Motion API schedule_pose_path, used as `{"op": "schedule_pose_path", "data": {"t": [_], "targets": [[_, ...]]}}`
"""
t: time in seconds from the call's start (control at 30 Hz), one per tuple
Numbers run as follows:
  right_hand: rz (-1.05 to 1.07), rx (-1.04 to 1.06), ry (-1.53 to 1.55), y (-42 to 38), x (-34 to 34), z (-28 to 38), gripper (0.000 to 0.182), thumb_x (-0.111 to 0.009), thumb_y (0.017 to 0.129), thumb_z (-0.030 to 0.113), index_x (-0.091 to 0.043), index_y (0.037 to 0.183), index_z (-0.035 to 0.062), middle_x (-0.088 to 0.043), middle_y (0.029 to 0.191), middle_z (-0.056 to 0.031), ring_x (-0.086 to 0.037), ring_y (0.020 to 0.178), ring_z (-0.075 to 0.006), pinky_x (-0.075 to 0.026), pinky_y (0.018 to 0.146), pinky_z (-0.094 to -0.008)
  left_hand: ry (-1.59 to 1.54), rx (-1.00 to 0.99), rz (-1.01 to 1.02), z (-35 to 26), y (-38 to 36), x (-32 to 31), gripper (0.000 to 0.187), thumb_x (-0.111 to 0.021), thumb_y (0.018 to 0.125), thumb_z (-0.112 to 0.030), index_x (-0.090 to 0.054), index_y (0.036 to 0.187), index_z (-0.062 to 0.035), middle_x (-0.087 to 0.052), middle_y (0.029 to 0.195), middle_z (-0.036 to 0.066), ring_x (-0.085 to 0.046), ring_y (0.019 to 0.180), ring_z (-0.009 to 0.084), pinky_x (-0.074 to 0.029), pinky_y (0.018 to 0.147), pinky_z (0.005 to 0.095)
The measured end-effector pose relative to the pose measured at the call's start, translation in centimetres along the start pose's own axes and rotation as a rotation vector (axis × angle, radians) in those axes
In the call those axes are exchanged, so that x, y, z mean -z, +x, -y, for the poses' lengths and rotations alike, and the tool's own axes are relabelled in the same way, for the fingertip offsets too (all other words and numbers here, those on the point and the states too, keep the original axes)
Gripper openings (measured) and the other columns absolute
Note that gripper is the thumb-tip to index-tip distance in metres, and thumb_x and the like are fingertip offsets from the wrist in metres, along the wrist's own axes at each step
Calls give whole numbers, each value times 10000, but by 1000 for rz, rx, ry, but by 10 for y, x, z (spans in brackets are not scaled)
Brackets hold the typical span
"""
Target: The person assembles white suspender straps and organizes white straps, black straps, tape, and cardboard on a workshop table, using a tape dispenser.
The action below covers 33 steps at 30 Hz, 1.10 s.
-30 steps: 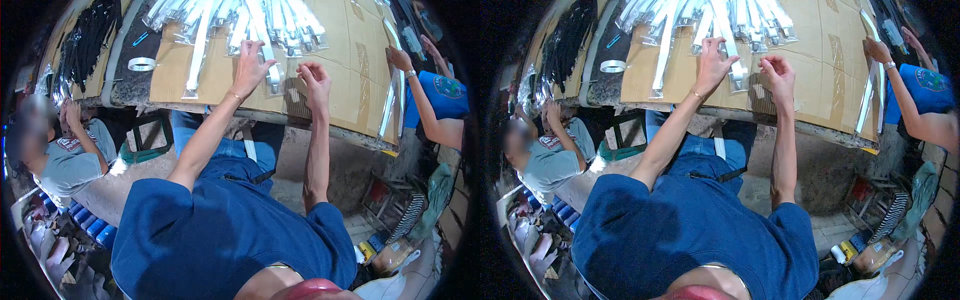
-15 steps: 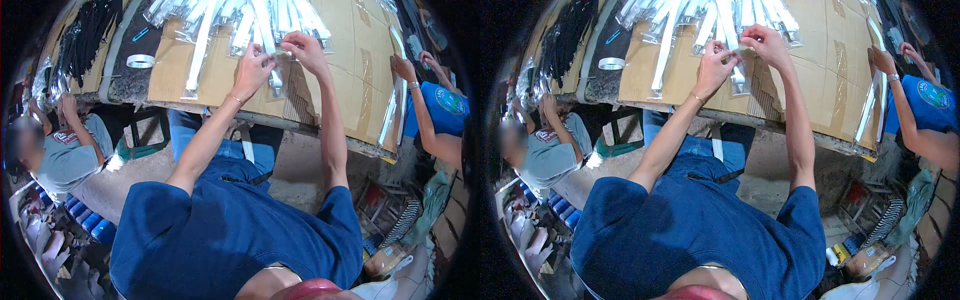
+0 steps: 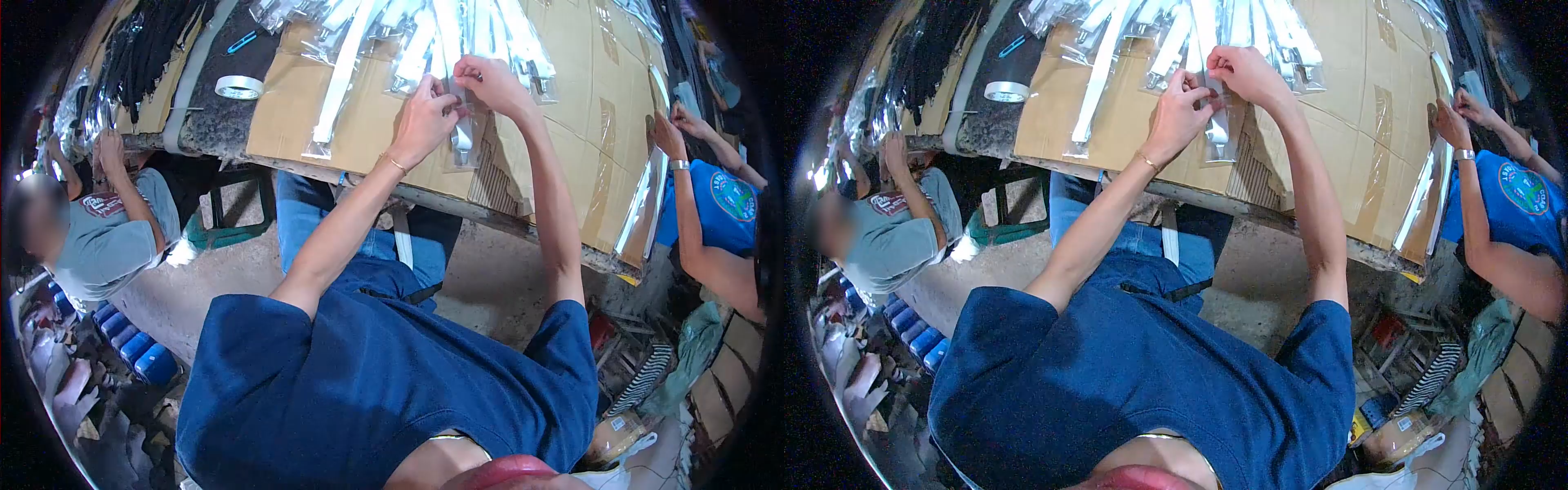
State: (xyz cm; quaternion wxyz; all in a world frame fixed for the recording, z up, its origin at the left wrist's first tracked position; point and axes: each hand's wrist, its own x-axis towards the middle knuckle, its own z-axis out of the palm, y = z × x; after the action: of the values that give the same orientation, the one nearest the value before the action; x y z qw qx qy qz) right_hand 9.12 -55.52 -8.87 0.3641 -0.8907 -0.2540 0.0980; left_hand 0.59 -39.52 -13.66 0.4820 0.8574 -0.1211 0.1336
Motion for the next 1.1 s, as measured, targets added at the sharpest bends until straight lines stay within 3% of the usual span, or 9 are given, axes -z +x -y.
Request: {"op": "schedule_pose_path", "data": {"t": [0.13, 0.2, 0.43, 0.53, 0.6, 0.73, 0.83, 1.0, 1.1], "targets": [[6, 36, -161, 1, -2, 8, 108, -615, 854, 111, -642, 922, 31, -674, 816, -165, -658, 776, -349, -511, 692, -407, -11, 1, -7, 4, 0, -2, 179, -757, 752, -124, -724, 872, 4, -493, 924, 120, -582, 805, 276, -505, 712, 396], [-23, 119, -239, 1, -9, 4, 107, -591, 869, 114, -626, 898, 16, -667, 815, -177, -647, 799, -375, -501, 703, -440, 29, -29, -2, 8, -1, -3, 218, -791, 759, -195, -730, 883, -25, -495, 920, 83, -550, 784, 214, -493, 683, 358], [-46, 99, -309, -9, -21, 10, 123, -583, 877, 105, -606, 945, 5, -655, 864, -178, -644, 852, -370, -504, 728, -443, 26, -17, -34, 5, 1, -4, 177, -774, 764, -170, -734, 893, -57, -491, 909, 80, -556, 796, 237, -505, 688, 375], [-180, 116, -243, -16, -26, 16, 129, -583, 874, 92, -605, 980, 23, -646, 944, -172, -638, 871, -374, -512, 725, -443, 49, -19, -10, 6, 2, -3, 167, -763, 765, -153, -728, 891, -49, -501, 912, 86, -562, 805, 237, -508, 688, 370], [-381, -51, -253, -19, -27, 39, 119, -581, 871, 64, -607, 983, 31, -624, 977, -157, -635, 883, -369, -515, 732, -437, 36, 3, 1, 4, 1, -2, 155, -756, 756, -123, -719, 881, -39, -513, 912, 94, -573, 800, 243, -511, 684, 371], [-300, 192, -242, -21, -34, 8, 125, -606, 792, 33, -620, 916, 25, -586, 918, -136, -618, 868, -327, -511, 742, -414, 32, -52, -33, 10, 1, -5, 154, -757, 735, -87, -703, 857, -10, -531, 915, 104, -600, 791, 256, -515, 684, 374], [-291, 156, -277, -25, -36, 5, 111, -600, 769, 38, -621, 876, 23, -588, 913, -131, -606, 869, -313, -507, 748, -403, 18, -46, -37, 3, 2, 0, 156, -759, 733, -86, -699, 851, -3, -535, 919, 107, -602, 794, 256, -515, 681, 372], [-235, 77, -314, -31, -34, 12, 294, -583, 838, 66, -606, 1130, 35, -574, 1164, -177, -613, 1009, -344, -518, 833, -393, -33, -31, 23, 0, 1, 5, 111, -696, 717, -70, -666, 796, 3, -529, 939, 132, -588, 837, 315, -500, 729, 418], [-201, 46, -325, -32, -34, 15, 298, -573, 853, 65, -601, 1150, 46, -556, 1200, -174, -627, 983, -344, -528, 814, -402, -49, -39, 2, 1, 1, 5, 118, -684, 717, -66, -663, 806, 8, -536, 950, 134, -590, 858, 315, -500, 750, 423]]}}
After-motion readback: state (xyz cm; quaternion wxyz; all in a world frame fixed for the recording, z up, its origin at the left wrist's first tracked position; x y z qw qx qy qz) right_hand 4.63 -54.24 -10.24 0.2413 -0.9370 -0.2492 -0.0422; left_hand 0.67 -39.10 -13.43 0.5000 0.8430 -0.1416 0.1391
